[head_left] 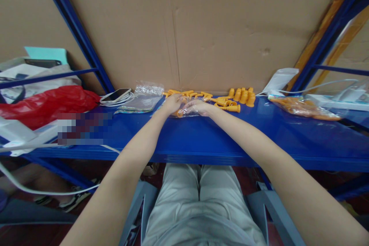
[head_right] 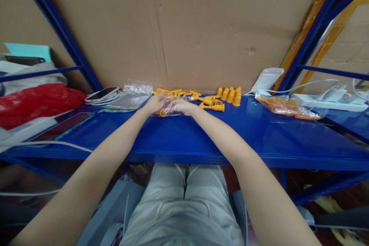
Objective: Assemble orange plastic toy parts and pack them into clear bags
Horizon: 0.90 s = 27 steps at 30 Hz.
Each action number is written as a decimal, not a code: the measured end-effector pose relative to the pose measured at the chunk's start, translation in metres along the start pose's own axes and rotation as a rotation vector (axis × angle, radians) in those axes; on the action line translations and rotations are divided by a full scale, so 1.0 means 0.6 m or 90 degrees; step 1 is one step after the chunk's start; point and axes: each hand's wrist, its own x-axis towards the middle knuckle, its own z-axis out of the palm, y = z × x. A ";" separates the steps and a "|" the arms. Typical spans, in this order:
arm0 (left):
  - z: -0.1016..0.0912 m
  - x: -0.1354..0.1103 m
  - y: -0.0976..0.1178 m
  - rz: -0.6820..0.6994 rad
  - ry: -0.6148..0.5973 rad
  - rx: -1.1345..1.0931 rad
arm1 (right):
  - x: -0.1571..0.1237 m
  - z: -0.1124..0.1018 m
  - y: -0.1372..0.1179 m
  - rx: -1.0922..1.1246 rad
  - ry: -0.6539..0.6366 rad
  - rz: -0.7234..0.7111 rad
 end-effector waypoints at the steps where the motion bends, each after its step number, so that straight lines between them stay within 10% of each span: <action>1: 0.002 0.002 -0.003 0.006 0.001 -0.001 | 0.002 -0.001 0.002 -0.012 -0.009 -0.006; 27: 0.038 0.023 -0.030 0.140 -0.013 0.046 | -0.017 0.012 -0.015 -0.091 0.012 -0.015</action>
